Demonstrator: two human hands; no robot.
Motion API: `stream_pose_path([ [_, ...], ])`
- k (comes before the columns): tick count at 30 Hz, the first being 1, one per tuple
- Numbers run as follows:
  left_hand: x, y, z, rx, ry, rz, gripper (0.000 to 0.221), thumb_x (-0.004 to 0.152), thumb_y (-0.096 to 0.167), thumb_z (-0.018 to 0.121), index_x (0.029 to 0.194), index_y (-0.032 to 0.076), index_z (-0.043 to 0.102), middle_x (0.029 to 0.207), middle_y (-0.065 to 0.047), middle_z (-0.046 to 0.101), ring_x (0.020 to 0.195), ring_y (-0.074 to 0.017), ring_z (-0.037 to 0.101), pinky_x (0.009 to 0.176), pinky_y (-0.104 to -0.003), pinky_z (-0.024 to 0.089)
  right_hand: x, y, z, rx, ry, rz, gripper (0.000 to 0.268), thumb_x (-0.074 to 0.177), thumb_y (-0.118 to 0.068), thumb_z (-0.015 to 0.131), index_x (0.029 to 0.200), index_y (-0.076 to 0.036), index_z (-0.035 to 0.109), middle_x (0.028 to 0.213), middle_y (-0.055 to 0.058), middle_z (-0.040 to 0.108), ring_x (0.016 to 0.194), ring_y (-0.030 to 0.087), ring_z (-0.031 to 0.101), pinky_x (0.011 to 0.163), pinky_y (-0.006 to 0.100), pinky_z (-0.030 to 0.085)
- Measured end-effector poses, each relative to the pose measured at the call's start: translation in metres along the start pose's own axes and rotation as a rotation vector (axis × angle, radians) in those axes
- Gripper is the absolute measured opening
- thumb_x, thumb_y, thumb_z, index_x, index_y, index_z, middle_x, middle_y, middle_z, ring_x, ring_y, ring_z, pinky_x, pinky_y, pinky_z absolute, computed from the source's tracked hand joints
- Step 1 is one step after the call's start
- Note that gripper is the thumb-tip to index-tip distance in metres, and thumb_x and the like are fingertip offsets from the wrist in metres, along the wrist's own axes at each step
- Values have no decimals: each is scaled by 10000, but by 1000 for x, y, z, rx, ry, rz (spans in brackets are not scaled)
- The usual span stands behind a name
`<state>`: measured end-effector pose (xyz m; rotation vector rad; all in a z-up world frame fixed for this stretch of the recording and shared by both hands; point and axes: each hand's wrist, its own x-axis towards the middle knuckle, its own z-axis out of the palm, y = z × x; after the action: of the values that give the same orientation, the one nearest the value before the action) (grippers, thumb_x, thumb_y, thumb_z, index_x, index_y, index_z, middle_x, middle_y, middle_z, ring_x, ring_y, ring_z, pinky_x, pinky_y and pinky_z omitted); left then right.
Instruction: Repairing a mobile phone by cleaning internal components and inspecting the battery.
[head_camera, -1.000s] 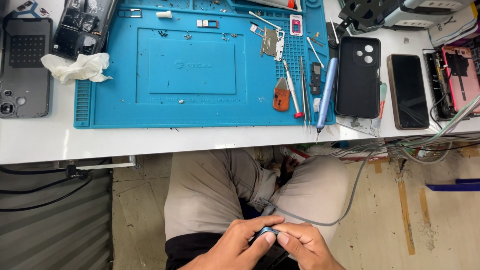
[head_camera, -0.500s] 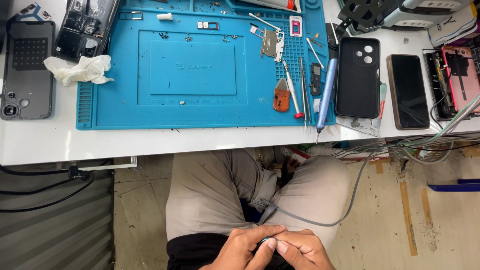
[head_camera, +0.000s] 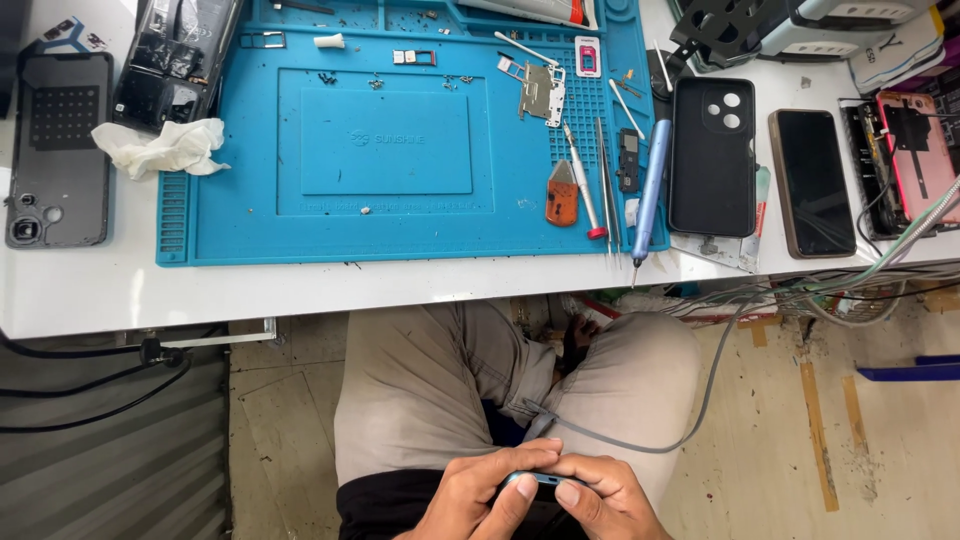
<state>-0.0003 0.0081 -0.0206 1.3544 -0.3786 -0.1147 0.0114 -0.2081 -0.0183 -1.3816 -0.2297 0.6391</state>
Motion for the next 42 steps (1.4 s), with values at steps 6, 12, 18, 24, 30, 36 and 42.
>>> stream_pose_path([
  [6,-7,4,-2,40,16,-6,249,980,106,582,1163,-51,646,1284,-295,683,1174,-381,717,989,-451,583,-1,-8,10,-33,-6,-52,427,1004,-289,574,1113,98,716,817,130,745,670,158,572,629,312,429],
  [12,-17,4,4,61,135,-7,245,944,185,673,1047,-36,696,1219,-282,733,1048,-349,792,904,-425,640,-10,4,21,7,6,-139,479,1052,-327,557,1172,122,673,836,144,735,663,158,579,633,309,448],
  [18,-10,12,8,71,108,-93,225,903,186,697,1006,-8,647,1283,-295,699,1121,-381,771,934,-463,621,-27,34,35,167,178,-99,417,1021,-267,577,1130,121,686,903,160,696,740,161,551,714,313,419],
  [24,-4,21,7,-38,25,-71,246,930,179,668,981,-57,617,1148,-354,731,985,-383,805,828,-449,663,-28,30,44,108,251,-184,373,975,-200,577,1078,128,724,682,125,699,528,116,475,529,283,359],
  [30,-8,17,8,-58,67,-51,173,890,122,679,910,-42,627,1029,-350,770,981,-392,815,784,-424,686,-25,28,49,54,249,-207,390,980,-232,554,1096,104,714,824,237,786,698,193,651,747,366,515],
  [36,-11,7,8,-51,83,-60,156,882,114,688,918,-30,638,1043,-318,786,981,-362,819,828,-417,668,-19,38,47,101,217,-281,355,989,-174,551,1127,123,688,1039,302,746,924,281,664,913,440,503],
  [42,0,8,10,18,72,-53,174,880,130,696,938,-28,652,1107,-299,784,842,-305,831,747,-370,670,-19,35,38,130,214,-261,373,989,-141,527,1203,134,660,1182,314,724,860,220,619,818,362,460],
])
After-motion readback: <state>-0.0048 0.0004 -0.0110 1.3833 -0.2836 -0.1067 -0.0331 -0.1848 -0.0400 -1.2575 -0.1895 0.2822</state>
